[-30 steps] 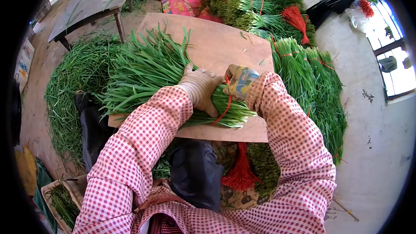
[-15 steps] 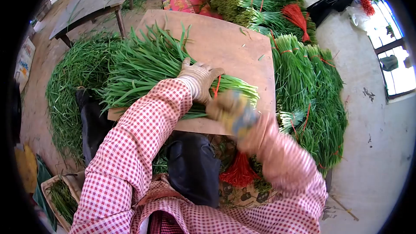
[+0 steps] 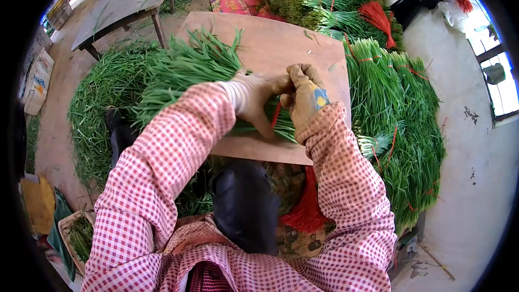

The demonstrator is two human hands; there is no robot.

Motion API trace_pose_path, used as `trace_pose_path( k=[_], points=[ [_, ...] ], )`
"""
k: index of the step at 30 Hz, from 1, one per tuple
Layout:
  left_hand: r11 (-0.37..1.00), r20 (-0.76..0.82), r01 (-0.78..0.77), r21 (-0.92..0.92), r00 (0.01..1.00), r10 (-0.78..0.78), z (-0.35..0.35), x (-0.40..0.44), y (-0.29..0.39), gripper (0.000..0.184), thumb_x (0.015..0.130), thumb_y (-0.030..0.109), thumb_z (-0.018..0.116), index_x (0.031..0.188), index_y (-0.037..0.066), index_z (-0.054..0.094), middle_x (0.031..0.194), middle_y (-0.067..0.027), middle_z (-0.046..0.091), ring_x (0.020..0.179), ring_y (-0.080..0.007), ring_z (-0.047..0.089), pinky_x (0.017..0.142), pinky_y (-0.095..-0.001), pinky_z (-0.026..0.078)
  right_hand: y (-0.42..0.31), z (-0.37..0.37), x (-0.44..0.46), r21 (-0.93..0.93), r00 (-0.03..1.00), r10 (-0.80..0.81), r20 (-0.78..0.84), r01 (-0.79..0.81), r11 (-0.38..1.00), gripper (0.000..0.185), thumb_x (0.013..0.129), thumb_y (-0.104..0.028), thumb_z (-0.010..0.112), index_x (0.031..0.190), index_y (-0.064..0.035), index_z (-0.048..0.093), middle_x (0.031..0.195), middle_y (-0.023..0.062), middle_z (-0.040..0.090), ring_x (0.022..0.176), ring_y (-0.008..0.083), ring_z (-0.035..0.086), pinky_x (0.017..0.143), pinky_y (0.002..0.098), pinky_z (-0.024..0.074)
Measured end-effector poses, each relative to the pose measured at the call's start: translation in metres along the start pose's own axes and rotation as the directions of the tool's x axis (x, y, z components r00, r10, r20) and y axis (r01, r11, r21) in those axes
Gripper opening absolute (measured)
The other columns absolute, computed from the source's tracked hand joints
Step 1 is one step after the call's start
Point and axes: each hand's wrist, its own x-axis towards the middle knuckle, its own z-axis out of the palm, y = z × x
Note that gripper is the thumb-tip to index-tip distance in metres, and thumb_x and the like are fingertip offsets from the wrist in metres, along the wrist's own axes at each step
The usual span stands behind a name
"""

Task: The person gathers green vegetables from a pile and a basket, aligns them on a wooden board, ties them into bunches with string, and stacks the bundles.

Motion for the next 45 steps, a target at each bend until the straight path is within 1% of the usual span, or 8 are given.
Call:
trace_pose_path(
  k=[5, 15, 21, 27, 35, 37, 39, 45],
  points=[
    [0.898, -0.025, 0.236, 0.372, 0.969, -0.244, 0.021, 0.009, 0.021, 0.125, 0.053, 0.066, 0.079, 0.151, 0.015, 0.02, 0.15, -0.0067, 0.035, 0.142, -0.0291, 0.024, 0.11, -0.06, 0.019, 0.006, 0.008, -0.038, 0.11, 0.995, 0.1, 0.008, -0.1, 0.989, 0.008, 0.096, -0.014, 0.055, 0.09, -0.0099, 0.05, 0.064, -0.0001, 0.042, 0.053, 0.0107, 0.04, 0.041, 0.0207, 0.0266],
    [0.922, -0.101, 0.26, 0.287, 0.965, -0.241, 0.032, 0.006, 0.017, 0.117, 0.059, 0.056, 0.082, 0.152, 0.027, 0.017, 0.155, -0.0017, 0.025, 0.145, -0.0294, 0.018, 0.111, -0.0629, 0.017, 0.144, -0.053, -0.128, -0.169, 0.916, -0.309, 0.257, 0.357, 0.919, 0.023, 0.097, -0.028, 0.055, 0.094, -0.0048, 0.054, 0.074, 0.001, 0.052, 0.062, 0.0091, 0.046, 0.057, 0.024, 0.039],
    [0.905, -0.1, 0.265, 0.333, 0.964, -0.246, 0.027, 0.003, 0.023, 0.117, 0.058, 0.056, 0.082, 0.151, 0.025, 0.019, 0.154, -0.0054, 0.026, 0.144, -0.0297, 0.019, 0.11, -0.0634, 0.016, 0.149, -0.077, -0.099, -0.196, 0.933, -0.086, 0.349, 0.163, 0.967, 0.028, 0.097, -0.033, 0.054, 0.095, -0.0056, 0.054, 0.074, -0.0003, 0.053, 0.061, 0.0075, 0.049, 0.054, 0.0226, 0.0403],
    [0.856, -0.402, 0.25, 0.452, 0.914, -0.055, 0.084, -0.045, 0.002, 0.088, 0.077, 0.044, 0.069, 0.149, 0.022, 0.025, 0.153, -0.0088, 0.028, 0.143, -0.0307, 0.02, 0.111, -0.0619, 0.013, 0.101, -0.065, -0.108, -0.315, 0.988, -0.153, -0.023, 0.138, 0.939, 0.018, 0.094, -0.018, 0.06, 0.104, -0.0052, 0.054, 0.082, 0.0043, 0.06, 0.06, 0.0095, 0.053, 0.053, 0.0249, 0.0437],
    [0.951, -0.682, -0.012, 0.308, 0.694, 0.23, 0.151, -0.186, -0.043, 0.037, 0.08, 0.022, 0.066, 0.114, 0.006, 0.062, 0.118, -0.015, 0.059, 0.114, -0.033, 0.055, 0.097, -0.0452, 0.044, 0.113, -0.083, -0.075, -0.861, 0.848, -0.405, 0.343, 0.456, 0.226, 0.018, 0.092, -0.02, 0.057, 0.1, -0.0039, 0.058, 0.075, 0.0166, 0.065, 0.068, 0.0365, 0.064, 0.062, 0.0421, 0.0509],
    [0.981, -0.474, 0.185, -0.057, 0.86, -0.19, 0.152, -0.21, -0.047, 0.02, 0.085, 0.018, 0.063, 0.099, 0.004, 0.066, 0.09, -0.0144, 0.066, 0.086, -0.0295, 0.066, 0.078, -0.0387, 0.053, 0.113, -0.089, -0.062, -0.825, 0.764, -0.437, 0.475, 0.56, 0.083, 0.02, 0.094, -0.021, 0.056, 0.106, -0.0051, 0.056, 0.079, 0.0198, 0.064, 0.069, 0.0369, 0.063, 0.062, 0.0423, 0.0504],
    [0.966, -0.821, 0.058, -0.253, 0.516, -0.246, 0.152, -0.214, -0.067, 0.013, 0.089, 0.014, 0.061, 0.092, 0.002, 0.065, 0.071, -0.0126, 0.064, 0.065, -0.0253, 0.065, 0.061, -0.0334, 0.052, 0.117, -0.091, -0.054, -0.848, 0.795, -0.368, 0.482, 0.529, 0.032, 0.019, 0.093, -0.02, 0.055, 0.106, -0.0061, 0.056, 0.08, 0.0213, 0.064, 0.074, 0.0405, 0.062, 0.065, 0.0459, 0.05],
    [0.808, -0.669, 0.301, -0.506, 0.454, -0.589, 0.074, -0.167, -0.095, 0.037, 0.09, 0.035, 0.063, 0.103, 0.001, 0.054, 0.086, -0.0204, 0.064, 0.083, -0.0382, 0.063, 0.076, -0.0441, 0.048, 0.131, -0.096, -0.034, -0.877, 0.858, -0.211, 0.469, 0.48, 0.001, 0.017, 0.092, -0.018, 0.052, 0.107, -0.0094, 0.056, 0.085, 0.0251, 0.064, 0.08, 0.0467, 0.061, 0.069, 0.052, 0.0491]
  ],
)
